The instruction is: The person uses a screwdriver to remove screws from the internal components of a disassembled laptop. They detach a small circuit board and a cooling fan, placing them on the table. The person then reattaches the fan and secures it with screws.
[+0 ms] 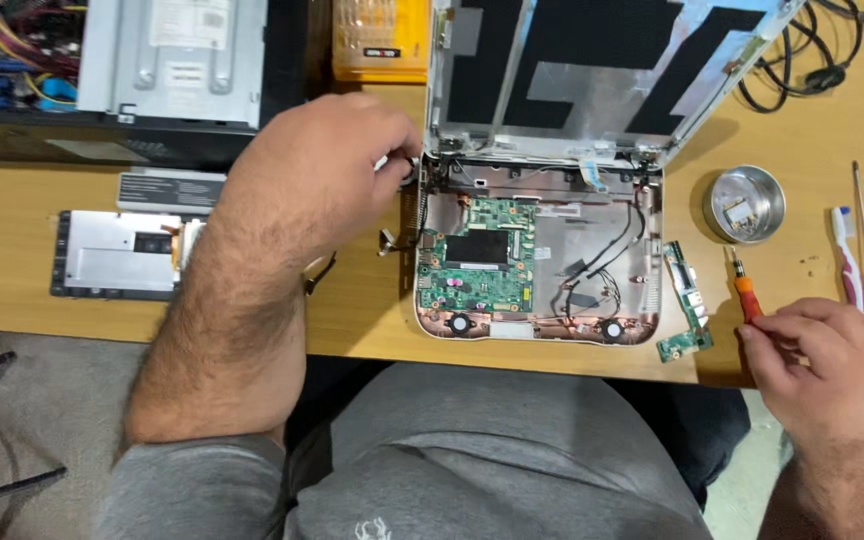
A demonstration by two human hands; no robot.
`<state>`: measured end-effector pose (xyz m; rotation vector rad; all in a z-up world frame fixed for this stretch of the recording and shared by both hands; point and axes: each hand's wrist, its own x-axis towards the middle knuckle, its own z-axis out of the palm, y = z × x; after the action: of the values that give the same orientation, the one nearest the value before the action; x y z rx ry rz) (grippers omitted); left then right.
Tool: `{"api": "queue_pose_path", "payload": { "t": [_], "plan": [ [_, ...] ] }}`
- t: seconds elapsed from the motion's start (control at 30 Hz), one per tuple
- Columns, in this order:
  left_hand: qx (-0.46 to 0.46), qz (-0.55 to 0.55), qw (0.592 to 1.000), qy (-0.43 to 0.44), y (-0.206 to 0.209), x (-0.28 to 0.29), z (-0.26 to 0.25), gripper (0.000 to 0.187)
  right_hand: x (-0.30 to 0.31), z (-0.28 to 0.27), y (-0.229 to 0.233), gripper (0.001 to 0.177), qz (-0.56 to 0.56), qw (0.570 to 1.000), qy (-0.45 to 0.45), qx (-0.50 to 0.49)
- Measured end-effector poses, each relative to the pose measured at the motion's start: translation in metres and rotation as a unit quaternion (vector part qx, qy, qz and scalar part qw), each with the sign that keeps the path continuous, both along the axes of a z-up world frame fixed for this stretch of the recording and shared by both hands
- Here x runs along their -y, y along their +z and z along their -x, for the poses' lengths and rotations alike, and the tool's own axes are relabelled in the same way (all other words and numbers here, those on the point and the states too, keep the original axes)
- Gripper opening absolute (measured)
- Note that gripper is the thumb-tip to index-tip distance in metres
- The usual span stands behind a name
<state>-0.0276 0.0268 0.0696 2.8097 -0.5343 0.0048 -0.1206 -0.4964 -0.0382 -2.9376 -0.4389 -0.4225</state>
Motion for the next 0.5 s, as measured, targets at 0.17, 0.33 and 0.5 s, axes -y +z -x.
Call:
{"api": "queue_pose_path", "payload": {
  "t": [0.17, 0.33, 0.5],
  "plan": [
    [0.026, 0.003, 1.000, -0.003, 0.012, -0.013, 0.015, 0.014, -0.004, -0.003, 0.004, 0.012, -0.008, 0.999, 0.013, 0.035],
    [-0.086, -0.069, 0.992, 0.069, 0.020, 0.006, 0.010, 0.031, 0.002, -0.005, 0.000, 0.011, -0.001, 0.999, 0.004, 0.041],
    [0.019, -0.187, 0.981, 0.047, -0.019, 0.021, -0.003, 0.034, 0.001, -0.003, -0.002, 0.015, -0.020, 0.998, 0.012, 0.056]
  ]
}}
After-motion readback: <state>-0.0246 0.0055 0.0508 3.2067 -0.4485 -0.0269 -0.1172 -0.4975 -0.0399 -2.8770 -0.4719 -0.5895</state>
